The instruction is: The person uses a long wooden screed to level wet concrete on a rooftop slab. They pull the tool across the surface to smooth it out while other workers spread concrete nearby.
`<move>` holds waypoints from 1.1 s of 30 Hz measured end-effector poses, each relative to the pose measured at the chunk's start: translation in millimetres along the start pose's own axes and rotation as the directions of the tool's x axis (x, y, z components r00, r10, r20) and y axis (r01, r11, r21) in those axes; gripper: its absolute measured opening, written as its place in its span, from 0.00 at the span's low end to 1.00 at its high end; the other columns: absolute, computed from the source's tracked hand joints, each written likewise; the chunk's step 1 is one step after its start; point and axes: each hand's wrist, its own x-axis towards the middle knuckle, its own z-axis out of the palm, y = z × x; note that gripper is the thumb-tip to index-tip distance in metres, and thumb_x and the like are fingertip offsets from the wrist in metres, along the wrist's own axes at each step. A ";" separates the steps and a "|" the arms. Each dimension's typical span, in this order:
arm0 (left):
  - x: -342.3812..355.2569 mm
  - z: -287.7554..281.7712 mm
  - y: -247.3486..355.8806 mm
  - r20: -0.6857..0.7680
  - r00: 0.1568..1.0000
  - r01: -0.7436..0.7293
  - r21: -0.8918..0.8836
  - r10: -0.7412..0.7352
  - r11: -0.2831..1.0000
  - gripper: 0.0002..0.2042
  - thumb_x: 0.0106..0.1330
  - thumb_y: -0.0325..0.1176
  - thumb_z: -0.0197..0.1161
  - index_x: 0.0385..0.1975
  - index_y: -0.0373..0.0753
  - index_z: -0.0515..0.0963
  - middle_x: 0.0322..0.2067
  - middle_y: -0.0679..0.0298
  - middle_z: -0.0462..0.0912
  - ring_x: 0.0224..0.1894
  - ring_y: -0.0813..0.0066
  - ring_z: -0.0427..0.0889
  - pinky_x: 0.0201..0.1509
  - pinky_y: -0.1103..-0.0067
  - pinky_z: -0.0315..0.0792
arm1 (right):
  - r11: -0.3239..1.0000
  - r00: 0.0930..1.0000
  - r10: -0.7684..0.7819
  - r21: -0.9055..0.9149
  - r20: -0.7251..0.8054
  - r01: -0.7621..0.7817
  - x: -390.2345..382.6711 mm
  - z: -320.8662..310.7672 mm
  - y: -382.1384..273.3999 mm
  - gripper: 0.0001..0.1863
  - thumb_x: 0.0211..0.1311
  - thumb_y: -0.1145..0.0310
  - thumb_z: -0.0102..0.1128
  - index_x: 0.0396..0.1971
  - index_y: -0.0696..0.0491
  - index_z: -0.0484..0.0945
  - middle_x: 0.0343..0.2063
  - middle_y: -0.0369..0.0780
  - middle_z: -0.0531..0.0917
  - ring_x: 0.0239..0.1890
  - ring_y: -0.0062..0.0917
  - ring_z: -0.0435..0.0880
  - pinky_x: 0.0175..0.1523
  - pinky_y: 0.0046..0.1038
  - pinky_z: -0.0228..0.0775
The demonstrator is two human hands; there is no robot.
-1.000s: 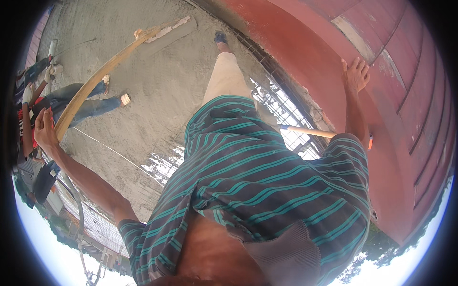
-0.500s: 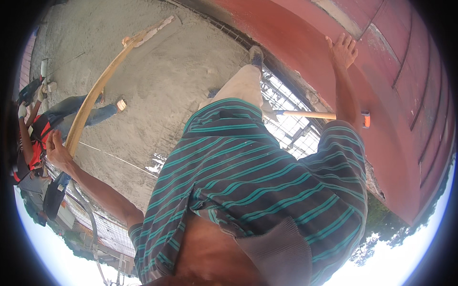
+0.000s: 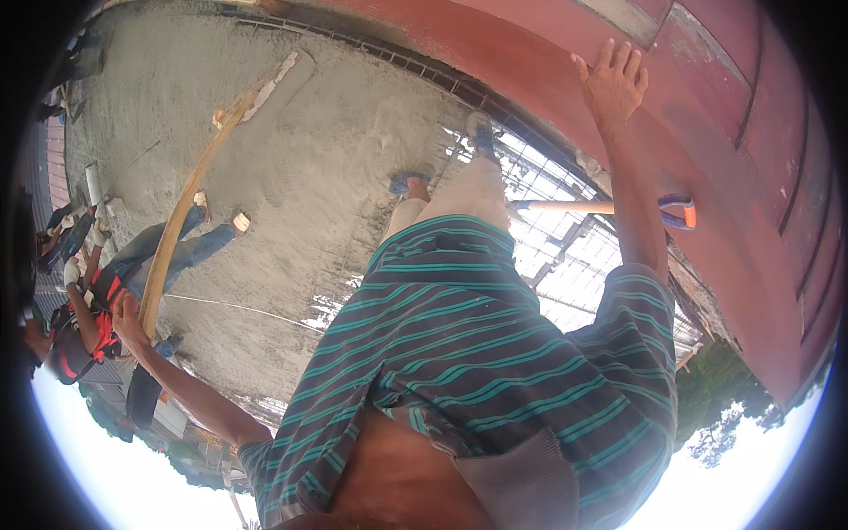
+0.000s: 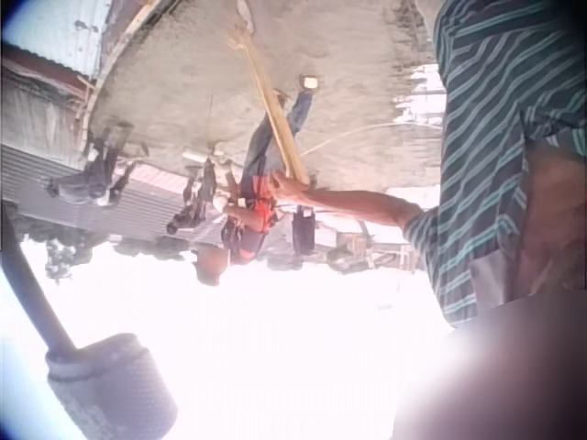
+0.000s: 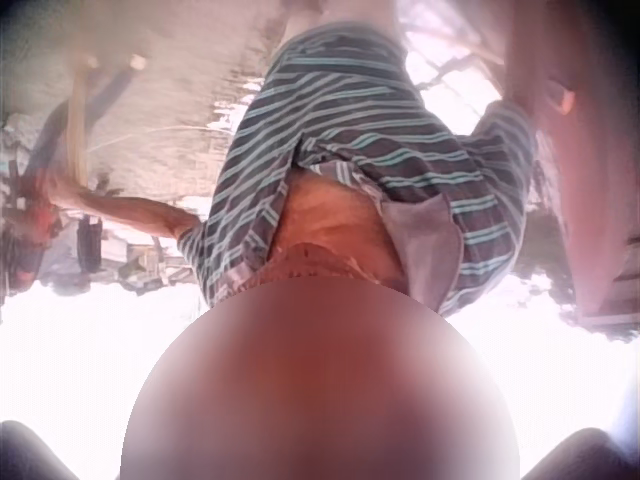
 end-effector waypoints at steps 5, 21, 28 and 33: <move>-28.4 13.2 -1.7 0.219 0.958 0.170 0.087 -0.185 0.982 0.24 0.68 0.47 0.63 0.52 0.31 0.80 0.42 0.55 0.85 0.43 0.70 0.82 0.47 0.76 0.74 | 0.973 0.991 0.064 0.229 -0.115 -0.037 -2.7 -8.3 1.4 0.35 0.63 0.39 0.56 0.59 0.53 0.75 0.60 0.47 0.75 0.65 0.43 0.69 0.66 0.49 0.58; -97.7 66.8 261.3 0.037 0.994 -0.104 0.052 0.102 0.993 0.26 0.67 0.52 0.60 0.46 0.30 0.82 0.36 0.50 0.87 0.43 0.62 0.85 0.50 0.71 0.74 | 0.919 0.420 -0.389 0.379 0.820 0.110 -267.1 134.8 76.3 0.42 0.48 0.54 0.70 0.64 0.56 0.69 0.62 0.50 0.70 0.67 0.54 0.64 0.71 0.58 0.52; -158.4 95.3 305.1 -0.017 0.982 -0.189 -0.085 0.188 0.978 0.28 0.60 0.48 0.67 0.51 0.29 0.79 0.46 0.46 0.85 0.53 0.56 0.84 0.55 0.67 0.76 | 0.903 0.162 -0.356 0.294 0.920 0.314 -307.2 212.2 127.0 0.24 0.49 0.54 0.72 0.48 0.44 0.83 0.48 0.36 0.85 0.54 0.31 0.84 0.53 0.41 0.74; -194.0 137.3 324.8 -0.219 0.955 -0.212 -0.031 0.200 0.977 0.22 0.57 0.43 0.68 0.47 0.35 0.83 0.47 0.51 0.85 0.51 0.54 0.84 0.55 0.66 0.77 | 0.866 0.142 -0.408 0.333 0.902 0.373 -274.8 206.8 117.3 0.22 0.48 0.57 0.73 0.45 0.48 0.85 0.42 0.41 0.88 0.45 0.36 0.87 0.43 0.41 0.78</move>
